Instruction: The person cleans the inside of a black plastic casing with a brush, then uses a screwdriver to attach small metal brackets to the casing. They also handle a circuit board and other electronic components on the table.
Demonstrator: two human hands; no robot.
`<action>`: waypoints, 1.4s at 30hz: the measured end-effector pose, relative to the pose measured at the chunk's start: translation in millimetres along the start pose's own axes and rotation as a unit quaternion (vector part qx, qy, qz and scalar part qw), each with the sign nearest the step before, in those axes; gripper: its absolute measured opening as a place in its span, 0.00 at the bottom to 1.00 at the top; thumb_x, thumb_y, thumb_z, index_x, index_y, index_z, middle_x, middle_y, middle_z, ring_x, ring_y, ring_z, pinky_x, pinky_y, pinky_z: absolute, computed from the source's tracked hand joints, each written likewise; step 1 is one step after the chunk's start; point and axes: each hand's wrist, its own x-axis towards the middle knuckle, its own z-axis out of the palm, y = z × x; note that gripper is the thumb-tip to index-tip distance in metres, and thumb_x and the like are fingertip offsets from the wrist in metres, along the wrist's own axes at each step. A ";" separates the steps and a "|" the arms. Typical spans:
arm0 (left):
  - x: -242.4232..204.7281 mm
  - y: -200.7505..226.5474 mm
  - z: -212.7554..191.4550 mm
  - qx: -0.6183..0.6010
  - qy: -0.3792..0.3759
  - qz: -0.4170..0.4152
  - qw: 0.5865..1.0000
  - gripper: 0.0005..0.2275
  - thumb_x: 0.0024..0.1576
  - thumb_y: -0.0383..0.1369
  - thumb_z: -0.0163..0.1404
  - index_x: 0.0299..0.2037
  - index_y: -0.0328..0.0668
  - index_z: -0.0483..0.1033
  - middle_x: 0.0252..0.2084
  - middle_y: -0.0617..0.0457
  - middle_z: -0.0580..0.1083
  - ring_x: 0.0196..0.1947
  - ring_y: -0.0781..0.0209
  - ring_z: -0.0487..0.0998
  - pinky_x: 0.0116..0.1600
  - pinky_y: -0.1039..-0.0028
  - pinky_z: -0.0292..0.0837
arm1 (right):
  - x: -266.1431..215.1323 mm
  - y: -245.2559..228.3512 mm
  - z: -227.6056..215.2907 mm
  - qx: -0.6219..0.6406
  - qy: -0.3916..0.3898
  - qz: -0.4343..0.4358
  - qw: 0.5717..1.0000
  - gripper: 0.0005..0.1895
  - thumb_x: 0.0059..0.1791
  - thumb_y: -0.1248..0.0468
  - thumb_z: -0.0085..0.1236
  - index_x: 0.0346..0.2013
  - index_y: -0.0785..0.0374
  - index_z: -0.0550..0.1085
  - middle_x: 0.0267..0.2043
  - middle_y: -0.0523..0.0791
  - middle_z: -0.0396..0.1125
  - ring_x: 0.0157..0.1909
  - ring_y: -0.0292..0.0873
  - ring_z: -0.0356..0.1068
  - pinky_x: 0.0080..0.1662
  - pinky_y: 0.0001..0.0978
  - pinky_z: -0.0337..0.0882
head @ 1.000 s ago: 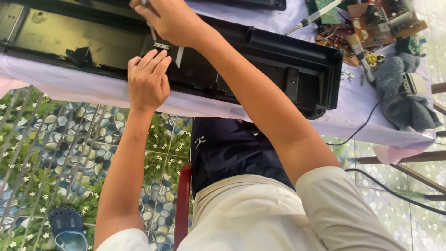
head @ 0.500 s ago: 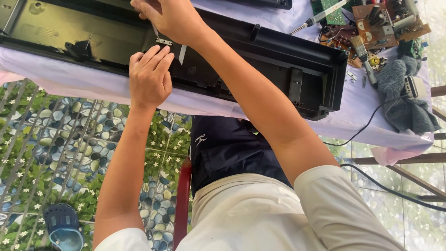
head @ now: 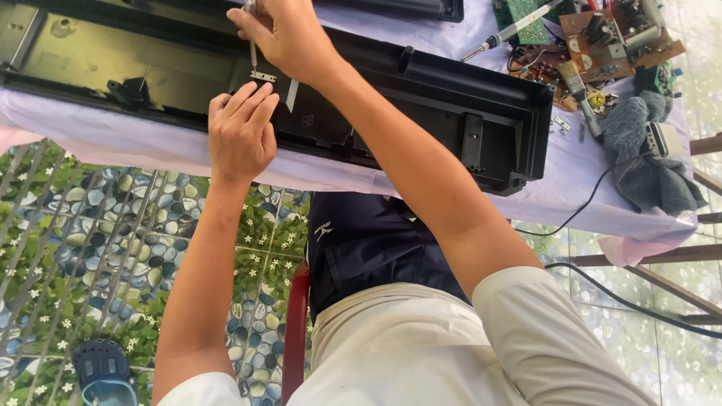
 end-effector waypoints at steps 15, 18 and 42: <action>-3.8 -0.2 1.9 -0.006 -0.027 -0.013 1.000 0.14 0.60 0.23 0.44 0.50 0.38 0.82 0.54 0.48 0.82 0.58 0.50 0.79 0.55 0.61 0.65 | -37.2 -21.5 -92.1 -0.012 0.058 0.041 0.997 0.17 0.57 0.65 0.56 0.59 0.52 0.65 0.40 0.40 0.82 0.41 0.37 0.87 0.43 0.21 0.81; -6.9 -5.1 2.5 -0.013 -0.012 0.001 1.000 0.14 0.61 0.24 0.44 0.49 0.37 0.83 0.53 0.48 0.82 0.56 0.50 0.80 0.55 0.62 0.65 | -53.8 -40.6 -133.0 -0.054 0.070 0.034 0.995 0.06 0.55 0.66 0.55 0.36 0.66 0.75 0.35 0.47 0.80 0.36 0.39 0.84 0.38 0.25 0.81; -10.8 0.6 4.4 0.012 -0.004 0.022 1.000 0.16 0.62 0.18 0.44 0.49 0.33 0.88 0.54 0.43 0.87 0.57 0.47 0.86 0.58 0.64 0.66 | -420.7 -188.4 -266.0 0.072 -0.398 0.526 0.748 0.13 0.54 0.51 0.51 0.43 0.54 0.75 0.34 0.38 0.69 0.35 0.35 0.66 0.43 0.30 0.67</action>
